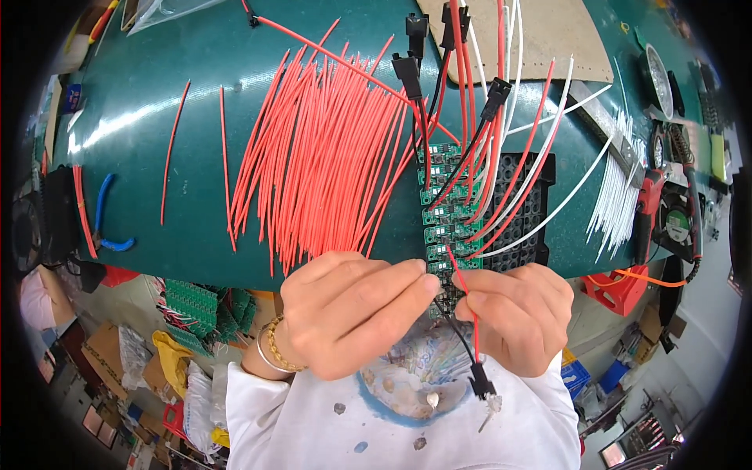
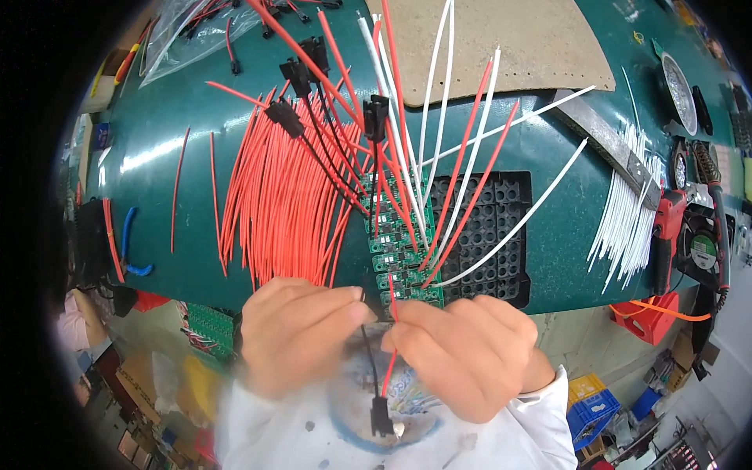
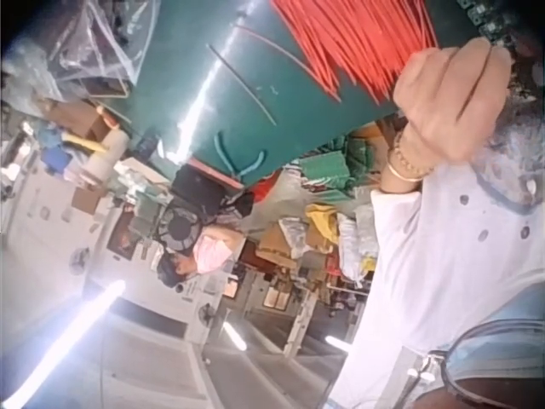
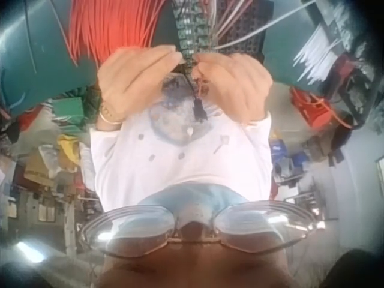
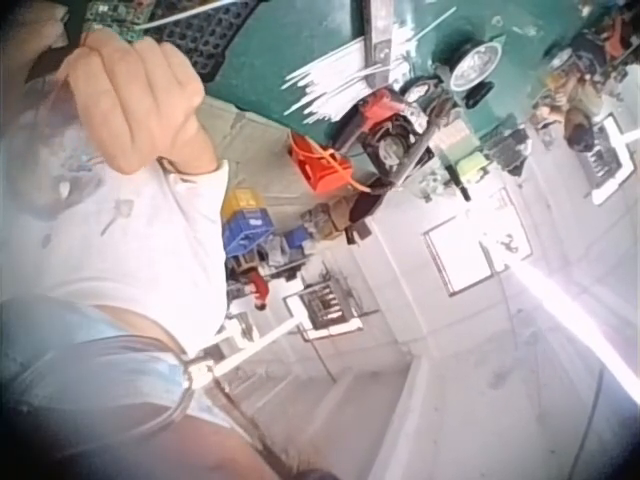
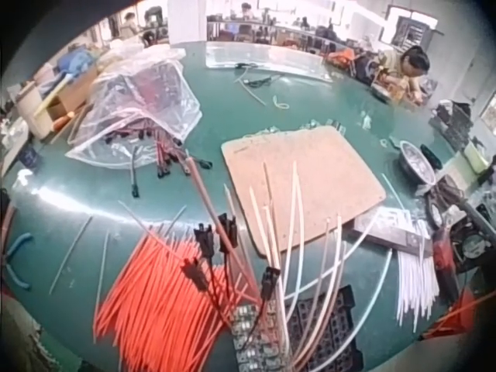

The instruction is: The person picks up wires and inserts them into circuit boards by hand. The person then attaches connector wire harnesses to the boards.

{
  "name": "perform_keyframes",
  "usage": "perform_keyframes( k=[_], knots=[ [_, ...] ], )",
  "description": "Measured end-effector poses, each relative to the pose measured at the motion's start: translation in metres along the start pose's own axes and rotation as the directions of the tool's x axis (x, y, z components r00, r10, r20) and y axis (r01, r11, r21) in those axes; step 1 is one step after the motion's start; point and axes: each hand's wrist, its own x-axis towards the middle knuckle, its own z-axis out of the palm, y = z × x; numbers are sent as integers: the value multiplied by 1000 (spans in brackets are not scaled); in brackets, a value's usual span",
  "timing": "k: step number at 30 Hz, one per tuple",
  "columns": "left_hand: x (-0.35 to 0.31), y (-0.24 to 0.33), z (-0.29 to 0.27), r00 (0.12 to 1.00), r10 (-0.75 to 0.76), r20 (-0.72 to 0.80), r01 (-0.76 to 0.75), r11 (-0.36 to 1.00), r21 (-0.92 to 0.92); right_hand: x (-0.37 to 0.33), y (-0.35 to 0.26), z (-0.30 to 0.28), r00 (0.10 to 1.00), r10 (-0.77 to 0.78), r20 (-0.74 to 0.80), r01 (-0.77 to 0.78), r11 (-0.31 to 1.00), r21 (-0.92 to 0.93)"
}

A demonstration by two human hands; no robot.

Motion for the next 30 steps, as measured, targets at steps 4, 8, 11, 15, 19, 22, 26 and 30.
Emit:
perform_keyframes(
  k=[4, 8, 11, 15, 19, 22, 26, 30],
  knots=[
    [-1, -2, 6, 999, -12, -45, 13, 1000, 10, -2, 4, 3, 999, 40, 16, -41, 998, 39],
    [-1, -3, 7, 998, -48, -32, 48, 999, 12, -4, 7, 7, 999, 51, 3, -51, 994, 101],
    [-2, -3, 8, 997, -67, -39, 66, 998, -6, -4, 7, 7, 997, 71, 11, -72, 988, 134],
    [-2, -3, 10, 996, -82, -44, 81, 997, -18, -7, 8, 9, 999, 54, -6, -53, 991, 123],
    [-2, -3, 11, 994, -98, -50, 97, 995, -35, -5, 8, 7, 997, 78, 16, -80, 986, 147],
    [0, -2, 15, 985, -150, -89, 143, 987, -79, -4, 7, 12, 995, 96, -23, -92, 988, 128],
    [9, 4, 13, 972, -222, -76, 217, 974, -62, -6, 4, 13, 981, 175, -78, -168, 981, 96],
    [16, -1, 15, 946, -310, -94, 312, 950, 8, -7, 3, 10, 973, 208, -96, -200, 976, 88]
  ],
)
